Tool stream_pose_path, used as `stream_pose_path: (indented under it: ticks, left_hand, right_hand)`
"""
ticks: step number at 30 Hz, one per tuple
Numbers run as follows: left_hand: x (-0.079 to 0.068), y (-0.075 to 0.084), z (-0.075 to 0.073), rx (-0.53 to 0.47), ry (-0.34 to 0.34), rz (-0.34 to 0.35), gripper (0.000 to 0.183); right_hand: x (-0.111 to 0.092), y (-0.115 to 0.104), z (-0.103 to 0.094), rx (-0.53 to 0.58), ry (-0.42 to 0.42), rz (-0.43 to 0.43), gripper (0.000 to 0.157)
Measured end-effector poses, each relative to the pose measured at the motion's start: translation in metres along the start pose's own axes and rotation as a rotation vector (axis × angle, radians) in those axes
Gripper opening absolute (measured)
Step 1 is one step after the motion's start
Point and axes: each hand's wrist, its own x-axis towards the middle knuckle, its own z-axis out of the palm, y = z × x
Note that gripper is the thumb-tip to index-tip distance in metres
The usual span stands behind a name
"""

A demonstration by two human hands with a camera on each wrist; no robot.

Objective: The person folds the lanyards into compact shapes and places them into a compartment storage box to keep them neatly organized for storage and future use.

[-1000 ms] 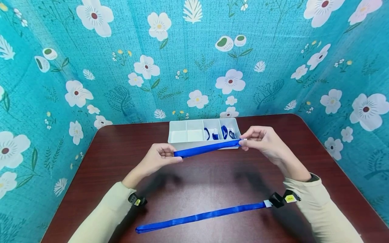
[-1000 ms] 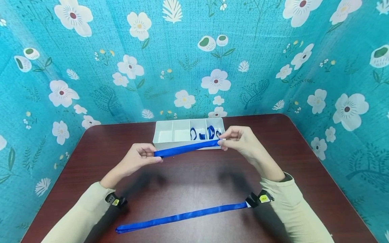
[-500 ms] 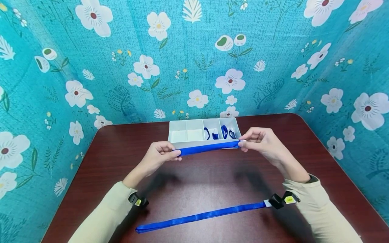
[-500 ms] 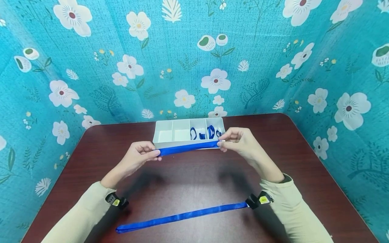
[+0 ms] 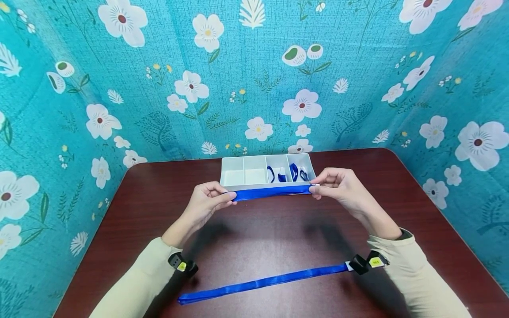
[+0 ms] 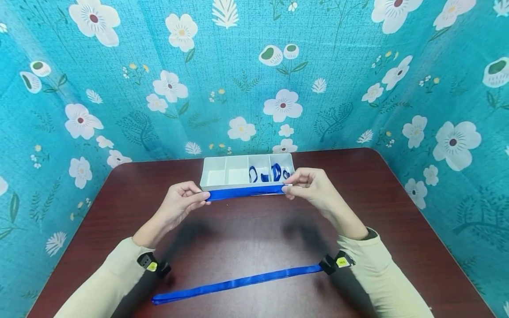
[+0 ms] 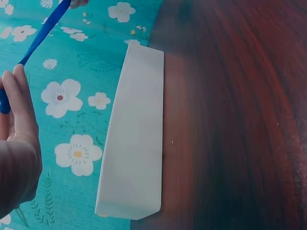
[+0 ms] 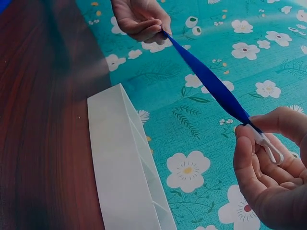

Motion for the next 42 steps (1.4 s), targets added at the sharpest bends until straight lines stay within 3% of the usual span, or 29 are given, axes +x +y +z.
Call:
stream_pose_path:
  ticks: [3,8,14,22,28,42]
  left_hand:
    - [-0.001,0.001,-0.001,0.025,0.022,-0.012,0.015]
    - [-0.001,0.001,-0.004,0.15,0.023,-0.033,0.033]
    - [-0.001,0.002,-0.002,0.258,0.045,-0.005,0.024]
    - [-0.001,0.005,0.002,0.305,0.085,0.02,0.023]
    - [-0.001,0.008,0.006,0.286,0.099,0.019,0.02]
    - [0.001,0.016,0.023,0.272,0.058,0.046,0.016]
  right_hand:
    - [0.0,0.0,0.0,-0.017,0.008,0.012,0.007]
    - [0.0,0.001,-0.001,0.004,0.003,0.009,0.009]
    - [0.001,0.005,0.0,0.001,0.007,0.006,0.01]
    - [0.004,0.01,0.003,0.004,0.009,0.006,0.006]
    - [0.004,0.006,0.008,-0.011,0.006,-0.007,0.01]
    - [0.007,-0.002,0.023,-0.026,-0.036,-0.019,0.01]
